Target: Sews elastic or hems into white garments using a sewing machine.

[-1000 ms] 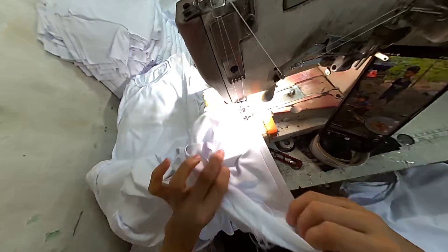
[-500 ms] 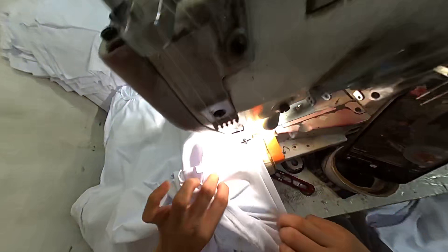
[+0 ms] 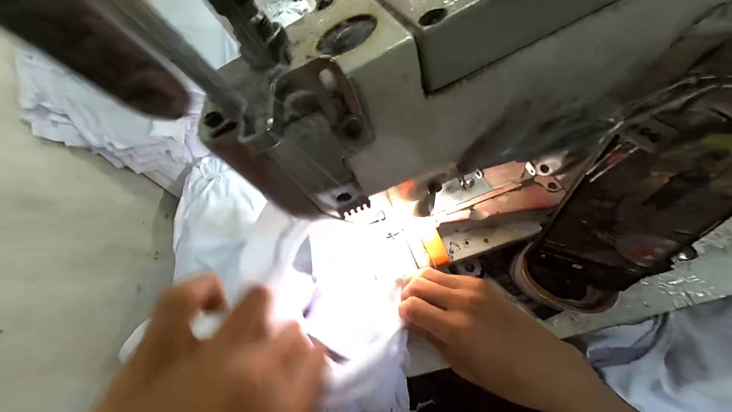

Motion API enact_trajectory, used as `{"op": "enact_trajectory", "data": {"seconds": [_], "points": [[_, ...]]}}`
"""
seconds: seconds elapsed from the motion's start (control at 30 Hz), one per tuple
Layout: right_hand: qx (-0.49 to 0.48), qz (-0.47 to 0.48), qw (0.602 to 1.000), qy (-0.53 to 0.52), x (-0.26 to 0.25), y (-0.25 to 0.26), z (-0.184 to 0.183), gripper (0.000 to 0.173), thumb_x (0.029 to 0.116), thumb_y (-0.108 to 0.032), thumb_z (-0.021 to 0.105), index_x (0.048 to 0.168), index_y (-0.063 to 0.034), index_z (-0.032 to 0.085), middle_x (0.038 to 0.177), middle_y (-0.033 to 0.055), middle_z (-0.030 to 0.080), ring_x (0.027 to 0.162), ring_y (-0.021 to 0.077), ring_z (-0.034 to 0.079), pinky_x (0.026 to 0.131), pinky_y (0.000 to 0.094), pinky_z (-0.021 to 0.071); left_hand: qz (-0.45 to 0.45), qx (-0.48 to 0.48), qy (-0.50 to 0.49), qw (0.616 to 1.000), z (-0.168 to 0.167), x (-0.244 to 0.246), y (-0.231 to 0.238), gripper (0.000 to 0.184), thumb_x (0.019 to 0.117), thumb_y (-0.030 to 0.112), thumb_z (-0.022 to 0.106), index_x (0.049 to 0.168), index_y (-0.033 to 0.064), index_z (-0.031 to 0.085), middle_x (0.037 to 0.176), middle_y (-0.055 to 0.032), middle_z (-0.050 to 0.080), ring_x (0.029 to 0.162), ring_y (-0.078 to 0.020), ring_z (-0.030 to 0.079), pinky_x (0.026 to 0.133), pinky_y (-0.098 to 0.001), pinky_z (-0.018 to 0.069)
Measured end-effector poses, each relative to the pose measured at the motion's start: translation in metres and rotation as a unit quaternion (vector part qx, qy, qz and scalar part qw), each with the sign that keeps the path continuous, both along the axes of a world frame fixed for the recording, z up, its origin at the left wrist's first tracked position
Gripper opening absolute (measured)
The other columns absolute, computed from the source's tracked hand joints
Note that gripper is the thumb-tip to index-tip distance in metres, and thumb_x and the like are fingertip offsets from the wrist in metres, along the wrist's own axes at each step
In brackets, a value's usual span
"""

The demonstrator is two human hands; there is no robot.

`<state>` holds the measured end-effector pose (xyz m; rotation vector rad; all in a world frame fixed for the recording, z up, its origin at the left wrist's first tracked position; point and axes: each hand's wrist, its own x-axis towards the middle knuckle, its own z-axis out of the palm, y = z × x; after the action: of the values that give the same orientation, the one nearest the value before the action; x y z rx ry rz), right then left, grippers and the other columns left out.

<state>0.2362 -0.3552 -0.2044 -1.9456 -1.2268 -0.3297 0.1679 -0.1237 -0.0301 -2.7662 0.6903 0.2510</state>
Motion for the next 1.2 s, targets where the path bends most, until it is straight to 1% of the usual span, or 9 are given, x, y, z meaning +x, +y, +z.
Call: {"op": "enact_trajectory", "data": {"seconds": [0.1,0.27,0.4,0.47,0.53,0.7,0.8,0.93,1.2], "points": [[0.041,0.061,0.996,0.055,-0.015,-0.015,-0.008,0.017,0.1032,-0.015,0.053,0.099,-0.0125,0.07,0.099,0.0027,0.07,0.105,0.0142,0.067,0.089,0.0232,0.0551,-0.035,0.001,0.01,0.999,0.022,-0.032,-0.036,0.045,0.1054,0.041,0.052,0.081,0.0064,0.067,0.076,-0.015,0.064,0.076,-0.0366,0.059,0.083,-0.0562,0.0386],[0.083,0.067,0.993,0.058,-0.036,-0.024,-0.007,0.017,0.1034,-0.017,0.057,0.101,-0.0111,0.073,0.103,0.0026,0.073,0.117,0.0142,0.065,0.102,0.0235,0.0509,-0.076,-0.126,-0.126,0.981,-0.009,-0.037,-0.033,0.043,0.0957,0.06,0.059,0.081,0.0196,0.065,0.083,-0.0026,0.064,0.095,-0.0277,0.055,0.095,-0.0503,0.027],[0.104,0.031,0.994,0.008,-0.048,-0.026,-0.002,0.015,0.1017,-0.015,0.057,0.099,-0.0126,0.072,0.099,0.0013,0.073,0.112,0.0136,0.066,0.098,0.0241,0.0524,-0.019,-0.28,-0.299,0.912,-0.125,-0.023,-0.038,0.061,0.0878,0.081,0.048,0.129,0.0368,0.06,0.132,0.0011,0.06,0.138,-0.027,0.045,0.118,-0.0685,0.0083],[0.113,-0.004,0.993,-0.019,-0.048,-0.027,0.004,0.016,0.1009,-0.013,0.058,0.099,-0.013,0.074,0.099,0.0009,0.075,0.111,0.0134,0.067,0.097,0.0254,0.0535,0.026,-0.257,-0.385,0.886,-0.174,-0.005,-0.041,0.039,0.1001,0.052,0.045,0.128,0.0321,0.064,0.123,-0.0054,0.065,0.128,-0.0356,0.053,0.111,-0.0742,0.0143],[0.134,0.0,0.991,-0.014,-0.043,-0.029,0.013,0.014,0.0999,-0.012,0.06,0.098,-0.0111,0.074,0.097,0.0021,0.075,0.108,0.0125,0.069,0.096,0.0243,0.0543,0.069,-0.247,-0.437,0.862,-0.177,0.008,-0.041,0.027,0.0995,0.032,0.048,0.103,0.0273,0.074,0.101,-0.0043,0.072,0.109,-0.0337,0.063,0.106,-0.0686,0.0256],[0.184,0.091,0.976,0.076,-0.029,-0.041,0.021,0.011,0.0998,-0.013,0.065,0.099,-0.0061,0.073,0.099,0.0047,0.075,0.108,0.0136,0.07,0.098,0.0277,0.0579,0.011,-0.294,-0.386,0.874,-0.126,0.001,-0.03,0.021,0.1009,0.029,0.057,0.107,0.0279,0.077,0.116,0.0021,0.075,0.127,-0.0268,0.056,0.112,-0.0585,0.0226],[0.133,0.082,0.987,0.044,-0.033,-0.045,0.008,0.014,0.1019,-0.013,0.059,0.097,-0.0079,0.072,0.098,0.0044,0.075,0.109,0.013,0.069,0.098,0.0246,0.0546,-0.071,-0.325,-0.261,0.906,-0.146,-0.004,-0.031,0.016,0.0972,0.033,0.06,0.097,0.0281,0.075,0.099,0.0071,0.075,0.116,-0.0198,0.062,0.111,-0.0585,0.0244],[0.093,0.039,0.995,-0.001,-0.042,-0.047,-0.004,0.014,0.1028,-0.012,0.057,0.1,-0.0109,0.071,0.1,0.0035,0.074,0.112,0.0143,0.067,0.099,0.0241,0.0532,-0.037,-0.253,-0.325,0.91,-0.169,0.0,-0.04,0.023,0.094,0.035,0.053,0.076,0.0235,0.06,0.077,0.0023,0.061,0.095,-0.0212,0.058,0.101,-0.0486,0.0267],[0.062,0.06,0.996,0.037,-0.041,-0.056,0.01,0.009,0.1006,-0.006,0.061,0.101,-0.0047,0.07,0.101,0.01,0.074,0.113,0.0194,0.067,0.099,0.0276,0.0522,-0.021,-0.232,-0.431,0.872,-0.164,-0.003,-0.048,0.018,0.1053,0.023,0.049,0.11,0.025,0.067,0.11,0.0049,0.07,0.118,-0.0148,0.057,0.114,-0.0489,0.0199]]}}
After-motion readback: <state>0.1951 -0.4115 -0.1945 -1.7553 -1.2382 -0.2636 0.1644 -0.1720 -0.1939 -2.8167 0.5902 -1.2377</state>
